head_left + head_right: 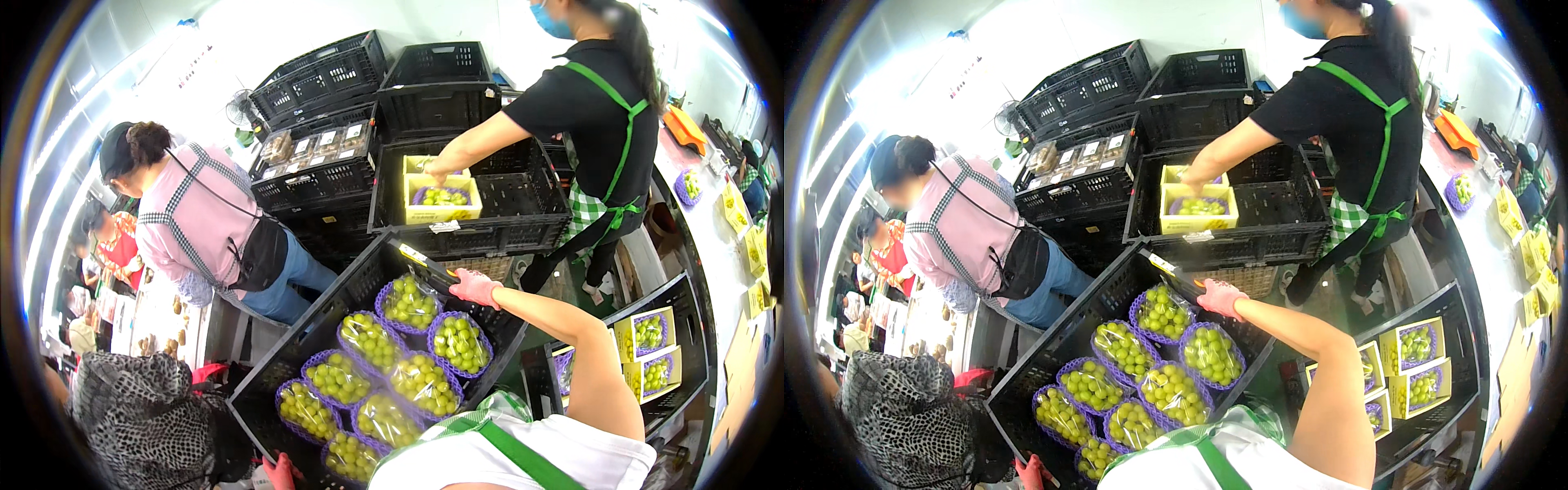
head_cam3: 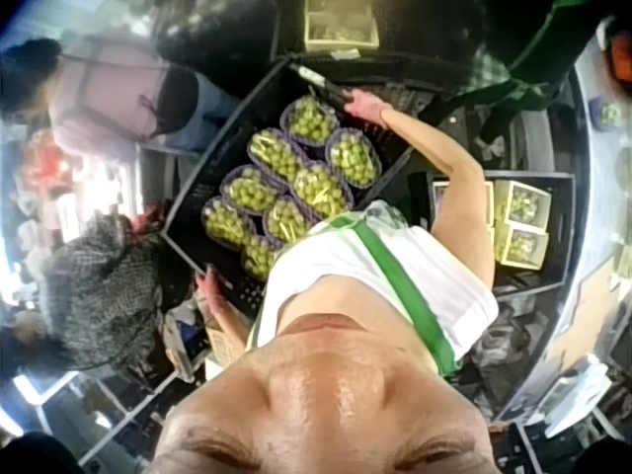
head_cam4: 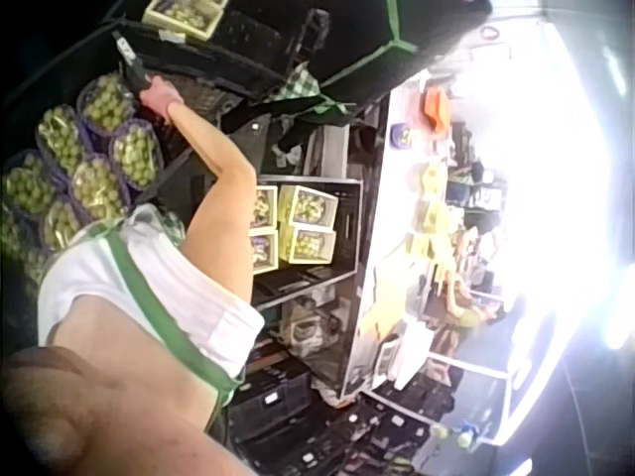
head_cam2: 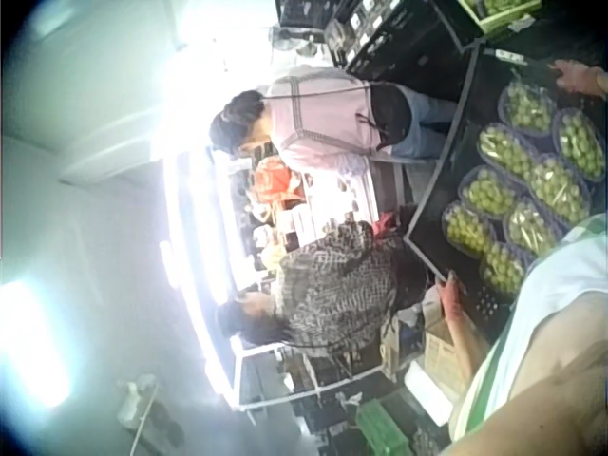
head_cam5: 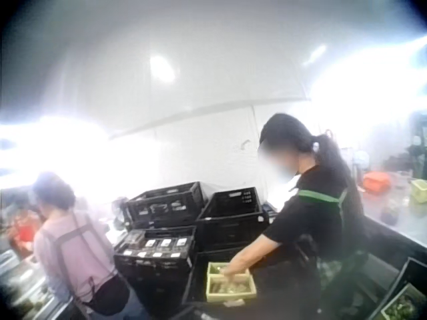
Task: The person assembles flat cardboard boxes into rectangular containers on a metal table. They fold the sides and tuck the flaps to form the structure. The person then moves to a crate of packaged green grapes and places them into the newly assembled boxes.
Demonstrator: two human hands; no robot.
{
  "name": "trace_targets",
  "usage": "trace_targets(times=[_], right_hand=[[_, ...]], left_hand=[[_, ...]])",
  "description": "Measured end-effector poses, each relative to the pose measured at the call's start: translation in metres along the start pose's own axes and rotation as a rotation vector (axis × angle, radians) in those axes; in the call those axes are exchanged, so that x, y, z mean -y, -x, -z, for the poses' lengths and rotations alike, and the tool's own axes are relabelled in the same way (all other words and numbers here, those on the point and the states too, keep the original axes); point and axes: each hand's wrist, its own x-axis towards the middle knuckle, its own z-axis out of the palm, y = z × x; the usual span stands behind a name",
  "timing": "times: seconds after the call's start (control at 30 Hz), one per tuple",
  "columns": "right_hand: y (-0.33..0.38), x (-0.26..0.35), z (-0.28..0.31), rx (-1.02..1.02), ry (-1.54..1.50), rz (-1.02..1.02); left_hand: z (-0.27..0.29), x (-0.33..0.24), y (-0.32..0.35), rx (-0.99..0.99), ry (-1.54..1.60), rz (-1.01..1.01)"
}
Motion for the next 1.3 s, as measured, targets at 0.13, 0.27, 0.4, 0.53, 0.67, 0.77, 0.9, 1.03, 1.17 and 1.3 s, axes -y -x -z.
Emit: trace_targets(times=[0.13,0.27,0.4,0.53,0.67,0.77,0.9,1.03,1.17,1.3], right_hand=[[0.002,0.004,-0.003,0.023,-0.07,-0.034],[0.004,0.005,-0.005,-0.003,-0.02,-0.034],[0.012,0.008,-0.003,0.025,-0.055,-0.028],[0.02,0.012,0.0,0.045,-0.095,-0.026],[0.024,0.012,-0.002,-0.004,-0.052,-0.015],[0.022,0.011,-0.006,0.033,-0.078,-0.014],[0.021,0.012,-0.013,0.007,-0.052,0.018],[0.021,0.02,-0.016,-0.012,0.006,0.032],[0.021,0.027,-0.01,-0.023,-0.042,0.02],[0.017,0.02,0.004,-0.022,-0.134,-0.022]], left_hand=[[0.003,-0.001,0.007,0.036,0.001,0.0],[0.003,-0.006,0.014,0.017,0.008,-0.008],[0.004,-0.006,0.017,0.005,0.023,-0.016],[0.009,-0.001,0.016,0.023,0.006,-0.028],[0.012,0.002,0.015,0.027,0.046,-0.015],[0.015,0.004,0.016,0.021,0.051,-0.026],[0.025,0.011,0.014,0.024,0.043,-0.024],[0.04,0.028,-0.001,0.025,0.0,0.026],[0.039,0.044,-0.027,-0.039,0.14,-0.094],[0.018,0.035,-0.049,-0.01,0.147,-0.109]])
